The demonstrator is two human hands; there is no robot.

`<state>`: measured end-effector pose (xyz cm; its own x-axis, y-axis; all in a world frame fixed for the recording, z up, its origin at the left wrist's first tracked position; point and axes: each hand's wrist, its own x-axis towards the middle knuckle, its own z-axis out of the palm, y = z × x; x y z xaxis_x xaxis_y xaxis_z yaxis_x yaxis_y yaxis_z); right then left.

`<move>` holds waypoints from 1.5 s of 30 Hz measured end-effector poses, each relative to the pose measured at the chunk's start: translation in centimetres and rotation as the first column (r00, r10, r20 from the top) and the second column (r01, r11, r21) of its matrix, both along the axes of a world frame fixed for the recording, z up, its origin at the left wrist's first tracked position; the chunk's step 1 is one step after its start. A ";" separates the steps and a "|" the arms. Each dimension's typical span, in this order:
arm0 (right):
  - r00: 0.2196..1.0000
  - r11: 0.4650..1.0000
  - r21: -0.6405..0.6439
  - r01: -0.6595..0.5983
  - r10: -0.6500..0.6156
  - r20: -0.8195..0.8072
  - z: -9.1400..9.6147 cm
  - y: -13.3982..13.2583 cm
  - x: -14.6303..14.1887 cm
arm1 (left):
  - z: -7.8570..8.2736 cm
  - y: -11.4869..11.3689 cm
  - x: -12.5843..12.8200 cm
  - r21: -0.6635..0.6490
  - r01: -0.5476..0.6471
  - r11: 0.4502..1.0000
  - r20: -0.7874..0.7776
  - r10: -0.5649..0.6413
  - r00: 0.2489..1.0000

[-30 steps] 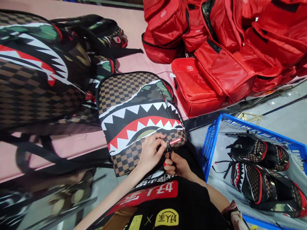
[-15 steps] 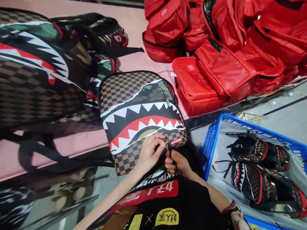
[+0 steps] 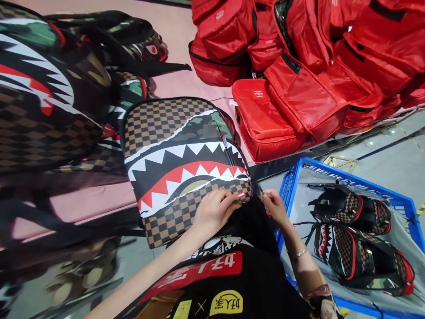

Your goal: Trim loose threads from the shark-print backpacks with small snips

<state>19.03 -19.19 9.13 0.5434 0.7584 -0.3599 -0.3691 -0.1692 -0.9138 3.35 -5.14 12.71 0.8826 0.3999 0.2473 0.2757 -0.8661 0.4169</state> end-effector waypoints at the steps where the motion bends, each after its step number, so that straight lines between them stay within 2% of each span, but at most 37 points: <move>1: 0.997 0.998 -0.028 -0.050 0.052 0.051 -0.2 0.2 0.4 | -0.1 0.0 0.2 0.018 -0.008 1.000 -0.020 0.008 1.000; 3: 0.978 0.989 -0.067 -0.134 0.143 0.154 -0.3 0.6 1.4 | -0.1 -0.2 0.3 0.019 -0.036 0.999 -0.022 0.036 0.999; 5: 0.951 0.978 -0.092 -0.187 0.204 0.233 -0.2 1.1 2.4 | 0.1 -0.6 -0.1 -0.043 -0.024 0.999 0.004 0.024 1.000; 7: 0.927 0.961 -0.130 -0.245 0.272 0.257 -0.2 1.6 3.4 | 0.3 -1.0 -0.8 -0.153 0.068 0.986 0.020 -0.065 0.998; 11: 0.879 0.917 -0.174 -0.359 0.395 0.266 -0.5 2.6 5.0 | 0.5 -1.7 -2.0 -0.312 0.292 0.904 0.034 -0.296 0.955; 14: 0.836 0.879 -0.165 -0.446 0.476 0.274 -0.5 3.1 5.7 | 0.6 -2.0 -2.2 -0.377 0.368 0.850 -0.015 -0.403 0.915; 16: 0.807 0.851 -0.163 -0.499 0.525 0.272 -0.4 3.4 5.9 | 0.5 -2.1 -2.2 -0.407 0.378 0.832 -0.042 -0.430 0.902; 24: 0.760 0.808 -0.142 -0.571 0.586 0.279 -0.7 4.2 6.3 | -0.1 -2.2 -2.0 -0.435 0.367 0.822 -0.059 -0.433 0.900; 32: 0.703 0.803 -0.164 -0.573 0.584 0.406 -0.7 4.8 6.7 | 0.7 -2.3 -1.8 -0.439 0.346 0.829 -0.077 -0.418 0.905; 38: 0.695 0.780 -0.153 -0.607 0.614 0.373 -0.7 4.7 7.0 | 0.7 -2.3 -1.8 -0.433 0.350 0.830 -0.097 -0.429 0.898; 45: 0.656 0.766 -0.170 -0.620 0.625 0.423 -0.5 5.2 7.0 | 0.8 -2.4 -1.7 -0.456 0.336 0.824 -0.071 -0.410 0.909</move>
<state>26.02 -13.99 8.64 0.0408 0.9748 -0.2195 0.2561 -0.2225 -0.9407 1.61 -7.59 13.54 0.9976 0.0643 -0.0253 0.0617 -0.6640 0.7452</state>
